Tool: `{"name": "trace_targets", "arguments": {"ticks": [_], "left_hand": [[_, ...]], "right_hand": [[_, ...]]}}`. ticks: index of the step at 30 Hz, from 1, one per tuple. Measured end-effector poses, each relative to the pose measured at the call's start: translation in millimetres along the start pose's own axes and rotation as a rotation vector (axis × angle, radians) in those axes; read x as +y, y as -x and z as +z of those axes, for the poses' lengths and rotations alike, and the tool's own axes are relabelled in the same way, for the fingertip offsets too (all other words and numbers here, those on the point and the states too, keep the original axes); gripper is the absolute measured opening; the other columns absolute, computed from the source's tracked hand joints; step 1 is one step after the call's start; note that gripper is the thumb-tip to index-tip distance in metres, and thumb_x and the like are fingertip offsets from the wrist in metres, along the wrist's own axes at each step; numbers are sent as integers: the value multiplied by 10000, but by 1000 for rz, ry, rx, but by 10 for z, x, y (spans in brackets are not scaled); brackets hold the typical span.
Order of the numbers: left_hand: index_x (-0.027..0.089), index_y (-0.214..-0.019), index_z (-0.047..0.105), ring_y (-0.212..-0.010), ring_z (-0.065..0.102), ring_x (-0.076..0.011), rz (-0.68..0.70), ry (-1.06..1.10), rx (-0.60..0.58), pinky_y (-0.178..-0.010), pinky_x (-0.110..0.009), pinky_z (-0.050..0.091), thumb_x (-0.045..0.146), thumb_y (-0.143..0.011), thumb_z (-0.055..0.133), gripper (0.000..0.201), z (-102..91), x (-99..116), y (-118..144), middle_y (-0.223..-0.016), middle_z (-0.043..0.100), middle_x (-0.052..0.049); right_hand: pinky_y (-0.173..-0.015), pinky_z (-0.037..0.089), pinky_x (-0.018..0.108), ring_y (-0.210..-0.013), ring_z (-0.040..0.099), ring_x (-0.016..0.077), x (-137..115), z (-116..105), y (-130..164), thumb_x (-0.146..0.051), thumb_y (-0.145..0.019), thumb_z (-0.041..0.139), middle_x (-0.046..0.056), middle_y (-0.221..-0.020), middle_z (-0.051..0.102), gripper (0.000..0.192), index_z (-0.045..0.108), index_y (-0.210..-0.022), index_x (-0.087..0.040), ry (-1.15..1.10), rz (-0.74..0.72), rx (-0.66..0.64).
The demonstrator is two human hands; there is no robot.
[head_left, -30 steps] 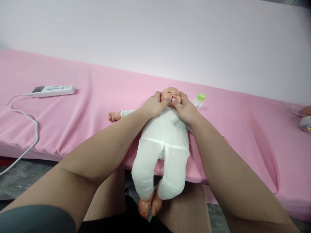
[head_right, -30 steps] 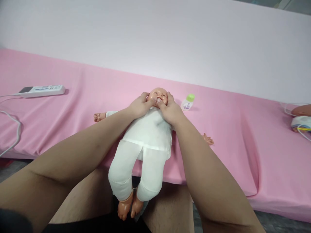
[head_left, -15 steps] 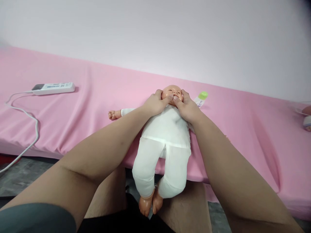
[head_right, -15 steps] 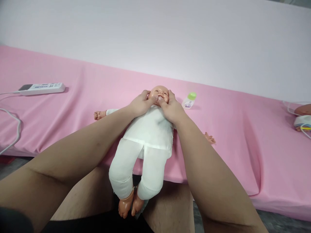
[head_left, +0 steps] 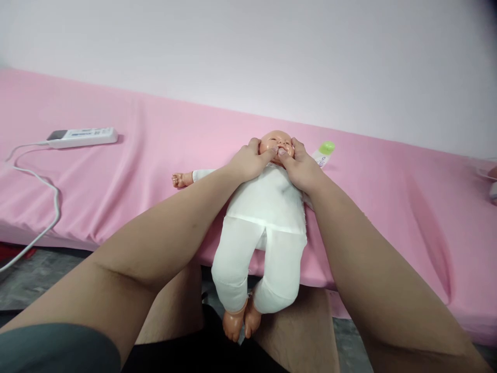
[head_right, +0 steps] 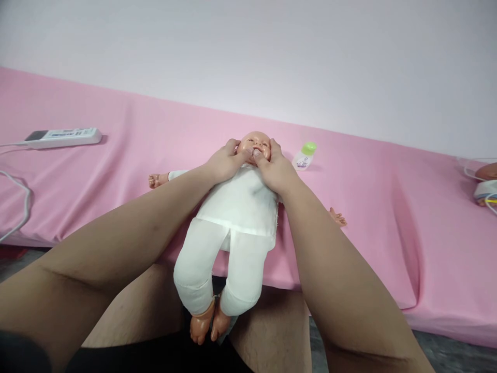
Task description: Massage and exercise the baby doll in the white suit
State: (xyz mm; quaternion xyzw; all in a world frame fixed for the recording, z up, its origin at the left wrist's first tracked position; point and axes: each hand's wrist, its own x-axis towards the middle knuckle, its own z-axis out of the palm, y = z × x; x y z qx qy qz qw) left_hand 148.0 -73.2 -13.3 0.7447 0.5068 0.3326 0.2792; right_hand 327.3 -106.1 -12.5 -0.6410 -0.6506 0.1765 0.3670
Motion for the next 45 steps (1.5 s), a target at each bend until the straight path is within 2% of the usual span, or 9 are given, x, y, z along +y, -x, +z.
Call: {"name": "trace_targets", "arguments": {"ticks": [10,16,21,27,33,45], "left_hand": [[213,-1263,488,-1121,583,-316,-7,2,6,-938,-388,413,702,-841,411,650,6,-2,-10,-1280,621,-163],[217,-1244,494,-1119,581,-308,-3,5,4,-940,-388,417,674,-850,423,607,6,-3,-21,-1282,623,-157],[215,-1252,497,-1146,564,-329,-9,39,-4,-973,-422,399,668,-846,441,611,3,9,-12,-1290,620,-161],[221,-1258,483,-1166,565,-312,-8,43,-2,-987,-398,403,659,-849,440,601,3,22,6,-1308,615,-145],[230,-1259,491,-1166,564,-314,-11,36,7,-991,-398,407,654,-845,452,594,5,29,10,-1294,622,-128],[216,-1300,468,-1217,532,-329,-12,53,-8,-1020,-419,396,629,-865,445,600,4,35,19,-1292,615,-130]], "right_hand": [[-1151,299,534,-1375,413,354,3,-4,-1,-703,-865,458,81,-1516,419,846,264,-1544,-237,-3,-1,-1],[-1166,278,521,-1397,375,360,-62,-15,18,-678,-878,457,92,-1536,383,860,242,-1553,-189,20,24,-10],[-1136,320,547,-1368,416,368,-29,-21,13,-694,-868,466,84,-1509,428,852,242,-1551,-237,-21,13,-22],[-1118,355,532,-1359,432,361,-35,-30,28,-701,-874,450,91,-1514,419,860,211,-1557,-237,-8,21,-33],[-1139,304,564,-1381,398,369,-20,-24,-9,-687,-878,454,71,-1523,406,838,215,-1553,-252,-3,3,-35],[-1144,309,553,-1388,386,375,-47,-37,2,-683,-901,421,78,-1529,395,826,195,-1559,-239,42,20,-49]]}}
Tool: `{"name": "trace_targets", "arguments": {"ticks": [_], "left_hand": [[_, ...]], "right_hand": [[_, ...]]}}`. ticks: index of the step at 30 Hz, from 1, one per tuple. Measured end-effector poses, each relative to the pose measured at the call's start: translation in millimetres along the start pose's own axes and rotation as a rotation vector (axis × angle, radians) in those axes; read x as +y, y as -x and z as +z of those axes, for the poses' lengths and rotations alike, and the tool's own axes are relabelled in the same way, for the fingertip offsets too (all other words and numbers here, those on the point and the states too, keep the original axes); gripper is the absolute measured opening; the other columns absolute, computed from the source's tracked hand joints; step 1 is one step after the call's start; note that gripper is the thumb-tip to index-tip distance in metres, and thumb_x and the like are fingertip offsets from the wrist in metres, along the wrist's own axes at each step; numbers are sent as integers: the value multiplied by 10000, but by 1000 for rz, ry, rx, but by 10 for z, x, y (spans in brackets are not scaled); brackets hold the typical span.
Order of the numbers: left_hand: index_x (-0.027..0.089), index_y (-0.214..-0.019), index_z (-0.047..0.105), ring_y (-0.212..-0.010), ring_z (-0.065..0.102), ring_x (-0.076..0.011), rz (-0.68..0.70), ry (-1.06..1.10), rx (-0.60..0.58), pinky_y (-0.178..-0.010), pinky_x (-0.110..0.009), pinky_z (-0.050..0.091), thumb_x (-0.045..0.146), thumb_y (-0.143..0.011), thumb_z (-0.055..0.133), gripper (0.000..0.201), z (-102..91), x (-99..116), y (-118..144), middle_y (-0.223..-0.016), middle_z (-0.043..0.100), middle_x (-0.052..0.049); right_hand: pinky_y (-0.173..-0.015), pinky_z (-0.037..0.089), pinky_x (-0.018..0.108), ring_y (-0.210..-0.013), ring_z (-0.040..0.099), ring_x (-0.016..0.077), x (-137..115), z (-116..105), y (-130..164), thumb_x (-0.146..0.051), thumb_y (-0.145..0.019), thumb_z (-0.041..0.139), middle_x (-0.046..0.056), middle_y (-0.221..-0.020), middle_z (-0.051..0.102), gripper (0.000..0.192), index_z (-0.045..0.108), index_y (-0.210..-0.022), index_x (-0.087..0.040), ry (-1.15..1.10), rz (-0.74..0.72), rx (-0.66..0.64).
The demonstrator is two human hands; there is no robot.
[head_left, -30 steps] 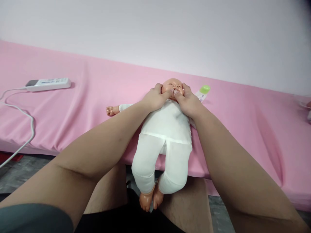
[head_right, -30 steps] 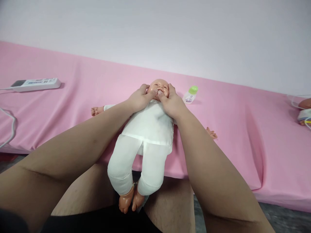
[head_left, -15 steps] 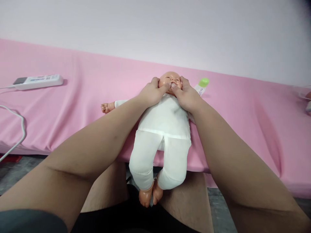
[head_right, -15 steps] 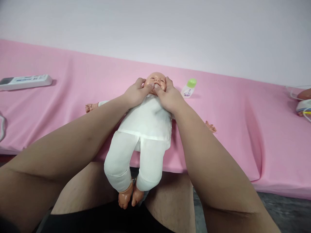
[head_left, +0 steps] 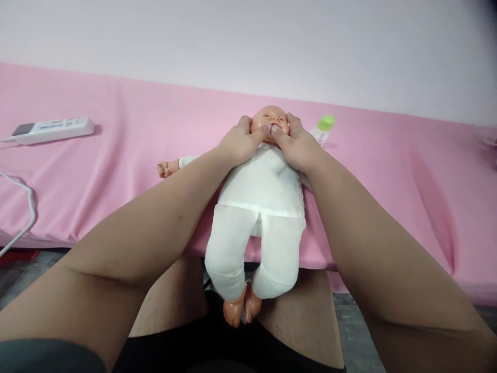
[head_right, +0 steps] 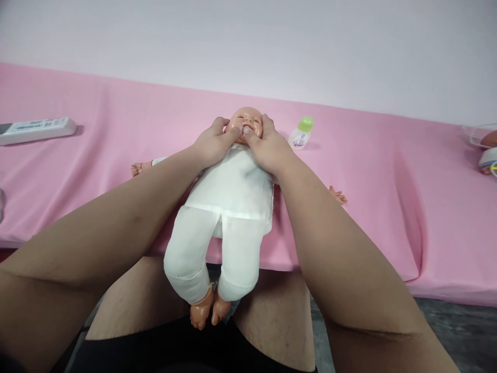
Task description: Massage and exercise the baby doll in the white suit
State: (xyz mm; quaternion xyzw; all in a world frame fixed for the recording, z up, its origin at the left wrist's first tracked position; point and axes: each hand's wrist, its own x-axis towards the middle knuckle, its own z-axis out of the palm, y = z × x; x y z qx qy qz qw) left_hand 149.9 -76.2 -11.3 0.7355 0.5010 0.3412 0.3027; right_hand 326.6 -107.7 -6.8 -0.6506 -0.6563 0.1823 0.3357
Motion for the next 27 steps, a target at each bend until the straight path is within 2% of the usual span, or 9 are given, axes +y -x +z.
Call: {"name": "trace_targets", "arguments": {"ticks": [5,10,15,27], "left_hand": [[225,-1267,492,-1224,529,-336,7,2,20,-1025,-425,391,633,-853,464,582,14,-23,-28,-1292,614,-128],[236,-1270,490,-1222,536,-322,11,12,17,-1036,-431,385,624,-852,472,570,10,-21,-26,-1280,628,-118],[231,-1293,471,-1234,530,-316,4,14,5,-1044,-427,375,613,-860,465,578,-1,-4,-7,-1292,625,-127],[226,-1257,488,-1156,578,-308,15,-20,14,-989,-406,414,663,-846,435,602,-2,-19,-13,-1291,622,-142]], "right_hand": [[-1137,307,581,-1378,396,386,64,7,-33,-682,-896,432,62,-1506,431,819,194,-1559,-265,-19,-33,3],[-1138,298,589,-1376,400,385,64,10,-33,-688,-892,429,65,-1512,422,827,186,-1560,-266,-7,-6,-3],[-1138,308,572,-1384,395,369,100,25,-47,-696,-886,426,53,-1520,414,808,222,-1549,-280,-39,-74,17],[-1138,319,553,-1373,416,360,3,13,20,-679,-891,428,84,-1520,410,826,217,-1556,-236,-13,-13,22]]}}
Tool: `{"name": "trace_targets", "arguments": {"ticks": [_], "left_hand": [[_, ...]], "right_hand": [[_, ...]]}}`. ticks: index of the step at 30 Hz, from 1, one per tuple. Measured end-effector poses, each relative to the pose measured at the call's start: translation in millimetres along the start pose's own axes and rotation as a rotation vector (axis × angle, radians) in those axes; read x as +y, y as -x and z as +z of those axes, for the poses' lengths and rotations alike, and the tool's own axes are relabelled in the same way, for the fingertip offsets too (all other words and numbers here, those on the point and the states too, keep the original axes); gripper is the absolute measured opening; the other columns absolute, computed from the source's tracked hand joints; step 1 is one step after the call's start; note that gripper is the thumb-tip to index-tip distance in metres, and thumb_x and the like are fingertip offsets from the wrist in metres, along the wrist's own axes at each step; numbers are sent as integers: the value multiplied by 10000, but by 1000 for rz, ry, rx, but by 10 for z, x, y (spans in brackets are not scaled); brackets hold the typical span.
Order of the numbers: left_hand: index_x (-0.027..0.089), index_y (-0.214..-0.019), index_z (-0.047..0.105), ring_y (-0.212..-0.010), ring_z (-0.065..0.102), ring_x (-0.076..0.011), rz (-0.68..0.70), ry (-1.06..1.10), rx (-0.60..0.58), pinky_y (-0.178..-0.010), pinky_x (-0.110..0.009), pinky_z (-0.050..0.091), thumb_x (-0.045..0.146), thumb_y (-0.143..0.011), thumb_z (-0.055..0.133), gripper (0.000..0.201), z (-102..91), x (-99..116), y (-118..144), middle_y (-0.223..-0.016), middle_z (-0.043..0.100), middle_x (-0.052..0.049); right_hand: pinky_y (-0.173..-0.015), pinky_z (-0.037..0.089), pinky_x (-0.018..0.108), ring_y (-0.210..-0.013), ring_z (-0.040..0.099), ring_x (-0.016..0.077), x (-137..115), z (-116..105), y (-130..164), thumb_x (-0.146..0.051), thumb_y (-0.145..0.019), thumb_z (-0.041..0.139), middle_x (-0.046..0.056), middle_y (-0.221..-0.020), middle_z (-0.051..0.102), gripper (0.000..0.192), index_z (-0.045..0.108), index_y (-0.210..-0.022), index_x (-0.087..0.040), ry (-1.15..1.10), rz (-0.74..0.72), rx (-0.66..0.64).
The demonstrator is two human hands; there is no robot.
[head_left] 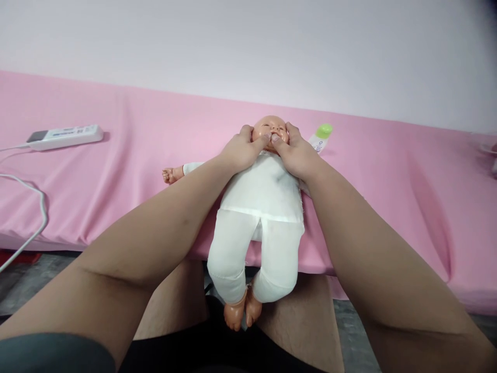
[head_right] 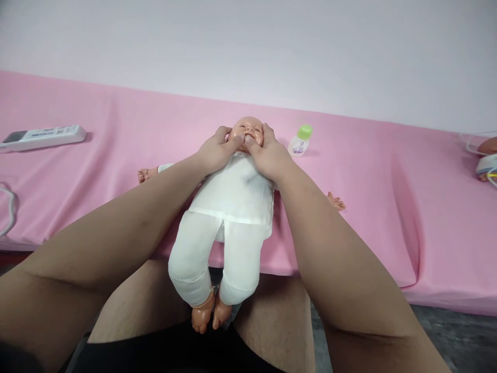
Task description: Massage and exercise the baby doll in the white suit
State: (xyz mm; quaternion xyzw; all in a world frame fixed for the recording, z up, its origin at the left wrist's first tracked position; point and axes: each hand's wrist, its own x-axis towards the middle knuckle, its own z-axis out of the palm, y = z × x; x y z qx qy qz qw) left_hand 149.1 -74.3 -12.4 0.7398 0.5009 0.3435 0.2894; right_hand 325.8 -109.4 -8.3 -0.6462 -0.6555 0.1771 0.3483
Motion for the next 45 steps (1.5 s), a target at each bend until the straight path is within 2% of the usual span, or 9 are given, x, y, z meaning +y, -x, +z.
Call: {"name": "trace_targets", "arguments": {"ticks": [6,17,23,31,38,45], "left_hand": [[235,-1251,493,-1154,572,-302,-3,1,-2,-980,-395,415,679,-836,434,611,-4,-1,3,-1302,623,-130],[236,-1241,490,-1131,587,-294,3,-26,1,-957,-388,425,691,-835,412,615,-9,-5,0,-1303,621,-135],[241,-1241,491,-1137,585,-295,4,-15,-2,-960,-382,423,701,-828,410,624,-8,-13,2,-1308,620,-130],[244,-1233,500,-1140,579,-302,8,-4,7,-974,-397,417,699,-824,425,617,7,-33,-20,-1294,625,-130],[244,-1242,491,-1141,578,-306,-3,7,-3,-976,-406,417,679,-832,432,601,-4,-7,8,-1292,623,-133],[247,-1253,480,-1174,563,-305,-16,10,-7,-985,-392,414,659,-837,441,587,-12,22,31,-1305,620,-125]], "right_hand": [[-1169,280,532,-1420,345,339,15,-3,-3,-661,-903,413,57,-1527,402,778,256,-1541,-244,4,-91,3],[-1170,273,544,-1417,345,354,-2,-14,-2,-654,-893,439,69,-1548,363,795,276,-1534,-213,9,-61,11],[-1175,270,530,-1422,340,341,10,-10,-4,-662,-894,428,47,-1536,388,766,293,-1526,-250,11,-106,14],[-1170,279,520,-1411,364,333,22,-4,-7,-651,-904,417,54,-1523,409,756,283,-1531,-249,8,-97,13],[-1137,313,557,-1365,424,367,-3,-4,6,-673,-883,443,88,-1523,405,834,232,-1553,-224,-4,3,8],[-1131,318,563,-1364,425,366,21,1,-12,-686,-876,444,80,-1517,416,843,224,-1555,-238,-15,2,3]]}}
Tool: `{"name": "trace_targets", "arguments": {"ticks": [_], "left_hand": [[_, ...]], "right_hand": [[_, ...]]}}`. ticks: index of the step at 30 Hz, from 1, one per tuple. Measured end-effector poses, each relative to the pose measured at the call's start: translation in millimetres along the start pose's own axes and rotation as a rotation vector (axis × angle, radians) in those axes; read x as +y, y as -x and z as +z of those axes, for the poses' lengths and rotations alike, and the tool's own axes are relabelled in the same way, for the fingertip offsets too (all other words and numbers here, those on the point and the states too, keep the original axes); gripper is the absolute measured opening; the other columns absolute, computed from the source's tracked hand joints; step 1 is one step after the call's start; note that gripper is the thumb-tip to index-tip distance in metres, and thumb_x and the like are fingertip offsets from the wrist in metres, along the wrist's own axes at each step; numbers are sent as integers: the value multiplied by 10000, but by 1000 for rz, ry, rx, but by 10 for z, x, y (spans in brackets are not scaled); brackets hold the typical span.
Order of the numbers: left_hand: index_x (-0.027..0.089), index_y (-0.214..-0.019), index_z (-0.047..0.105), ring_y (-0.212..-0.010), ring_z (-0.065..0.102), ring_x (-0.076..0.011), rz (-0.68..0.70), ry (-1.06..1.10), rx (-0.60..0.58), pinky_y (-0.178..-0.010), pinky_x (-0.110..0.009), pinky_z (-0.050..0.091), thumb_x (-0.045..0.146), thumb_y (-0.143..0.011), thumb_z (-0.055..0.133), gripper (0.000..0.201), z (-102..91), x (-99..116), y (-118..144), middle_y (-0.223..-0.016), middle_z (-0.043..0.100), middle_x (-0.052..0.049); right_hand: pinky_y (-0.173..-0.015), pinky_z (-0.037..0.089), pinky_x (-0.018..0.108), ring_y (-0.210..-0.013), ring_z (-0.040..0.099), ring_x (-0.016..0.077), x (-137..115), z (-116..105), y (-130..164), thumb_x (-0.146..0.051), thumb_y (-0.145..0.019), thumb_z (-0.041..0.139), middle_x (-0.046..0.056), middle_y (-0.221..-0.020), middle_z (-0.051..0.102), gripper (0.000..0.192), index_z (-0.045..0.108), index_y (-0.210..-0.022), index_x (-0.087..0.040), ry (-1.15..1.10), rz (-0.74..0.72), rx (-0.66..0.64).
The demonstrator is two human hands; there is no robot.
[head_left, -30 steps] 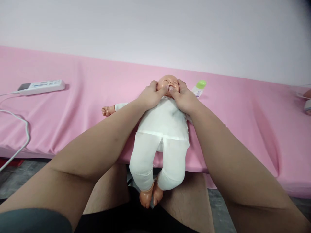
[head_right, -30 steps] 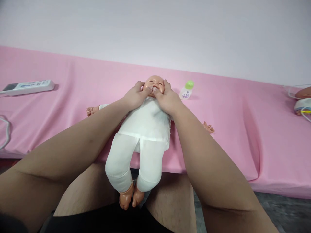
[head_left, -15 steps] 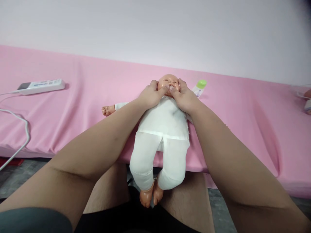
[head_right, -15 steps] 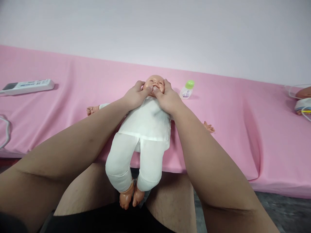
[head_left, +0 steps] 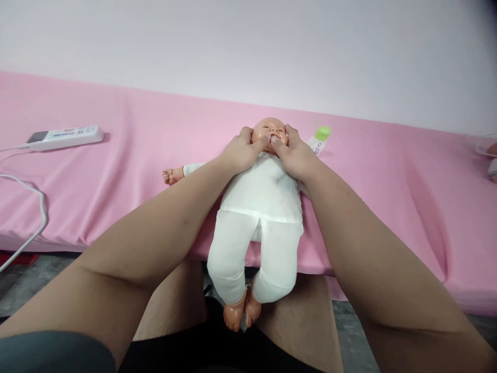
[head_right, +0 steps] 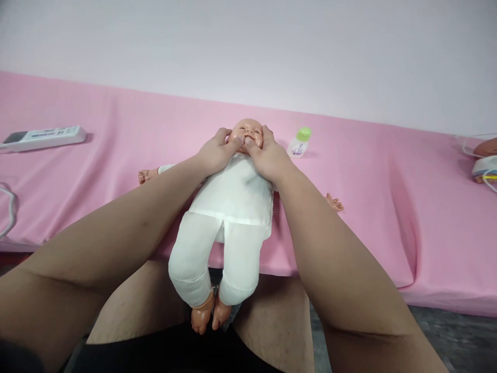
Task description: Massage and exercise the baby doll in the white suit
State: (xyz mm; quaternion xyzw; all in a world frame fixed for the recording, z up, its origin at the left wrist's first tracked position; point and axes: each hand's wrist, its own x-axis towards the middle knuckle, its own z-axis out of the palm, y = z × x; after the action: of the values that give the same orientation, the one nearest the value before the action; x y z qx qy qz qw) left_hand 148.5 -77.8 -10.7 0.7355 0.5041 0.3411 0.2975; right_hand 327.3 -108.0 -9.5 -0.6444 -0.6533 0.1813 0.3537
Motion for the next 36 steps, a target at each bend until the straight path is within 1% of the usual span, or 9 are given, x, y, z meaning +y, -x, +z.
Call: {"name": "trace_targets", "arguments": {"ticks": [4,8,14,19,24,27,32,36], "left_hand": [[241,-1259,483,-1153,572,-309,7,6,-2,-980,-407,417,662,-841,441,595,6,-15,-12,-1300,620,-132],[225,-1256,491,-1131,582,-321,22,5,5,-966,-425,421,679,-839,431,619,8,-23,-17,-1282,624,-145],[230,-1257,488,-1160,570,-315,9,-6,0,-980,-411,414,675,-836,438,614,1,-11,-16,-1303,614,-139],[238,-1248,492,-1153,573,-307,4,-2,5,-977,-402,417,677,-839,438,602,4,-12,-13,-1304,620,-132],[238,-1256,482,-1153,573,-299,3,-3,-4,-973,-386,416,677,-838,436,607,5,-24,-24,-1311,617,-128],[240,-1247,487,-1148,573,-299,1,-17,1,-974,-390,415,684,-834,436,609,6,-32,-35,-1306,619,-123],[238,-1246,493,-1139,578,-306,12,-5,4,-964,-396,418,695,-831,434,620,9,-36,-34,-1298,620,-128],[236,-1244,494,-1146,576,-304,10,-5,7,-965,-389,418,687,-836,436,611,9,-24,-22,-1301,620,-128]], "right_hand": [[-1132,320,560,-1364,428,360,7,2,-5,-693,-883,422,74,-1506,433,831,212,-1556,-254,8,-8,-8],[-1129,324,560,-1358,434,364,6,5,-5,-684,-885,430,85,-1513,421,837,209,-1559,-239,7,4,-2],[-1132,318,564,-1360,431,365,-5,1,3,-677,-874,454,72,-1509,429,813,257,-1543,-261,-13,-19,15],[-1135,316,558,-1359,432,367,-21,-1,12,-677,-878,449,86,-1509,427,836,233,-1553,-234,-2,10,4],[-1138,311,554,-1364,425,366,-24,-1,15,-673,-884,446,85,-1508,429,822,238,-1550,-237,-8,-17,8],[-1140,305,555,-1366,420,372,-31,-3,18,-673,-889,437,104,-1511,423,840,218,-1556,-211,11,10,0],[-1137,295,577,-1373,407,377,-26,-1,20,-677,-888,436,93,-1509,426,832,220,-1556,-229,-12,-5,1],[-1134,304,571,-1368,415,378,-33,-3,22,-671,-891,439,99,-1514,417,843,201,-1563,-221,-6,15,-6]]}}
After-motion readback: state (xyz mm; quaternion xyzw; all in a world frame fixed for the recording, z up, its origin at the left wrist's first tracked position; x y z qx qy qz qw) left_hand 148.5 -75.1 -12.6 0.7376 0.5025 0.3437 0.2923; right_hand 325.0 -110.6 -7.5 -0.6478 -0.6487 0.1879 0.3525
